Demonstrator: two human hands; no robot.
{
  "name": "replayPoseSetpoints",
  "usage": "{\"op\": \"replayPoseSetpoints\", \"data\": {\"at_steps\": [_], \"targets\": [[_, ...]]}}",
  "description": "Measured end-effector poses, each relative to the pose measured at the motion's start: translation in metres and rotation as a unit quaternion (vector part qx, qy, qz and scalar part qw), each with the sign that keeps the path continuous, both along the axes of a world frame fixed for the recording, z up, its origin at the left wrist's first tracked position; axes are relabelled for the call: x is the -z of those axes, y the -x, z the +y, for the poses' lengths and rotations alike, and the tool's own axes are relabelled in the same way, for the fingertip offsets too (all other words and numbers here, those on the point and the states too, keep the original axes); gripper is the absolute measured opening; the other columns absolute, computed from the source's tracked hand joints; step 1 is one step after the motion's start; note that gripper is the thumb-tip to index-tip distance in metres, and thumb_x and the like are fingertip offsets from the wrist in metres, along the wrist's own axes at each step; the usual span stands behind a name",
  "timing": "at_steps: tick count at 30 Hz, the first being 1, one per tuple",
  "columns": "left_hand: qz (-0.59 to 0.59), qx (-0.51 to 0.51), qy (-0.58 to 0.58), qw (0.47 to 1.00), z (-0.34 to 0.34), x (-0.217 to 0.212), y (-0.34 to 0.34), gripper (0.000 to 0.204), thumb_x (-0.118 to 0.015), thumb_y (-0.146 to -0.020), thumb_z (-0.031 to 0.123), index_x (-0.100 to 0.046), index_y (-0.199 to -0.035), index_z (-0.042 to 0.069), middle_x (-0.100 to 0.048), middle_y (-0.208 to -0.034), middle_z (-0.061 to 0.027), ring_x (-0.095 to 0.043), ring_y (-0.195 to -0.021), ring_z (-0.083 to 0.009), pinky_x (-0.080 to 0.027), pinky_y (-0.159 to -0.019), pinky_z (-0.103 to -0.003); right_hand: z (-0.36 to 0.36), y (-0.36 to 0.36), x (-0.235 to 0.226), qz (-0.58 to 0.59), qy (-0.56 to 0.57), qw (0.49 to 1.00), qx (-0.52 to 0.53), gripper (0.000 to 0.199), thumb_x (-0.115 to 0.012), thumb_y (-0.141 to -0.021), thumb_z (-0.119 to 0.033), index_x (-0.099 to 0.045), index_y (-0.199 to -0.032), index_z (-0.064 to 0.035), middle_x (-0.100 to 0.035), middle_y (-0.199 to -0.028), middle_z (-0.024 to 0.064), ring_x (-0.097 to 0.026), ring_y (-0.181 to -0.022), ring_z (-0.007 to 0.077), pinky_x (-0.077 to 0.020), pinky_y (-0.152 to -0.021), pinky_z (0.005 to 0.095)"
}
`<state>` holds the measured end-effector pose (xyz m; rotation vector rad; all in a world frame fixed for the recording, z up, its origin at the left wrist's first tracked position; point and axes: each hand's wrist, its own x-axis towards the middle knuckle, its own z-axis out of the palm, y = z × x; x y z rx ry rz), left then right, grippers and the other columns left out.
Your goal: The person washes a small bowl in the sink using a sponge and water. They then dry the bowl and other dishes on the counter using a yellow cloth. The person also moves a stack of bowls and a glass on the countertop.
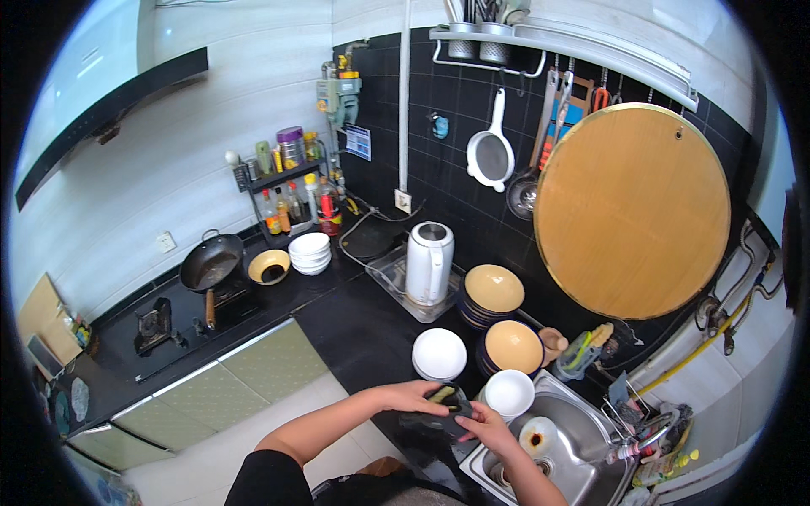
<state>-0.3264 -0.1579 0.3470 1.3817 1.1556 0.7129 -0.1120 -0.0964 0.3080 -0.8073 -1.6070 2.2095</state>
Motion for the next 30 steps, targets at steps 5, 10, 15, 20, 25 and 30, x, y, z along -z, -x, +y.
{"op": "replayPoseSetpoints", "data": {"at_steps": [5, 10, 15, 20, 25, 30], "targets": [[0.035, -0.204, 0.110, 0.972, -0.039, -0.010, 0.058, 0.055, -0.051, -0.079, 0.052, -0.059, -0.099, 0.001, -0.058, -0.087, -0.0031, -0.050, -0.079, -0.0093, -0.042, -0.068, -0.024, -0.016, 0.062, -0.002, 0.006, -0.032, 0.999, 0.011, 0.029, -0.055, -0.083, -0.014, -0.050, -0.109, -0.0022, -0.059, -0.091, 0.0024, -0.056, -0.075, 0.0088, -0.0477, -0.056, 0.0219], [-0.049, -0.368, 0.002, 0.929, -0.055, 0.024, 0.122, 0.040, -0.053, -0.084, 0.038, -0.061, -0.094, 0.000, -0.061, -0.090, -0.0029, -0.053, -0.081, -0.0088, -0.043, -0.072, -0.024, -0.007, 0.116, 0.022, -0.026, -0.084, 0.996, 0.011, 0.037, -0.058, -0.080, -0.010, -0.047, -0.115, -0.0019, -0.057, -0.094, 0.0044, -0.054, -0.082, 0.0106, -0.0468, -0.066, 0.0241], [-0.016, -0.396, -0.004, 0.918, -0.044, 0.008, 0.172, 0.034, -0.054, -0.084, 0.032, -0.062, -0.083, -0.001, -0.060, -0.072, -0.0011, -0.051, -0.066, -0.0064, -0.044, -0.062, -0.024, -0.002, 0.180, 0.045, -0.043, -0.233, 0.972, -0.008, 0.044, -0.062, -0.077, -0.014, -0.046, -0.117, -0.0057, -0.050, -0.111, 0.0079, -0.048, -0.102, 0.0152, -0.0405, -0.084, 0.0285], [0.103, -0.251, -0.097, 0.957, -0.043, 0.016, 0.223, 0.030, -0.054, -0.083, 0.027, -0.059, -0.077, -0.002, -0.055, -0.059, -0.0087, -0.045, -0.055, -0.0079, -0.042, -0.053, -0.028, -0.025, 0.284, 0.054, 0.001, -0.096, 0.994, -0.052, 0.053, -0.066, -0.075, -0.023, -0.042, -0.117, -0.0029, -0.048, -0.111, 0.0107, -0.048, -0.100, 0.0180, -0.0405, -0.083, 0.0283], [0.119, -0.232, -0.019, 0.965, -0.049, 0.027, 0.304, 0.026, -0.059, -0.078, 0.025, -0.059, -0.078, -0.001, -0.058, -0.064, -0.0124, -0.050, -0.055, -0.0121, -0.043, -0.053, -0.028, -0.022, 0.334, 0.096, -0.020, -0.157, 0.985, 0.066, 0.025, -0.059, -0.078, -0.004, -0.051, -0.101, -0.0014, -0.055, -0.094, 0.0012, -0.052, -0.085, 0.0078, -0.0419, -0.075, 0.0210], [0.078, -0.273, -0.025, 0.958, -0.063, 0.056, 0.375, 0.023, -0.065, -0.074, 0.020, -0.062, -0.080, -0.001, -0.060, -0.067, -0.0071, -0.053, -0.058, -0.0102, -0.044, -0.054, -0.026, -0.022, 0.362, 0.067, -0.118, -0.167, 0.978, 0.043, 0.018, -0.061, -0.077, -0.008, -0.060, -0.094, -0.0020, -0.061, -0.081, 0.0029, -0.055, -0.074, 0.0069, -0.0441, -0.068, 0.0207]]}}
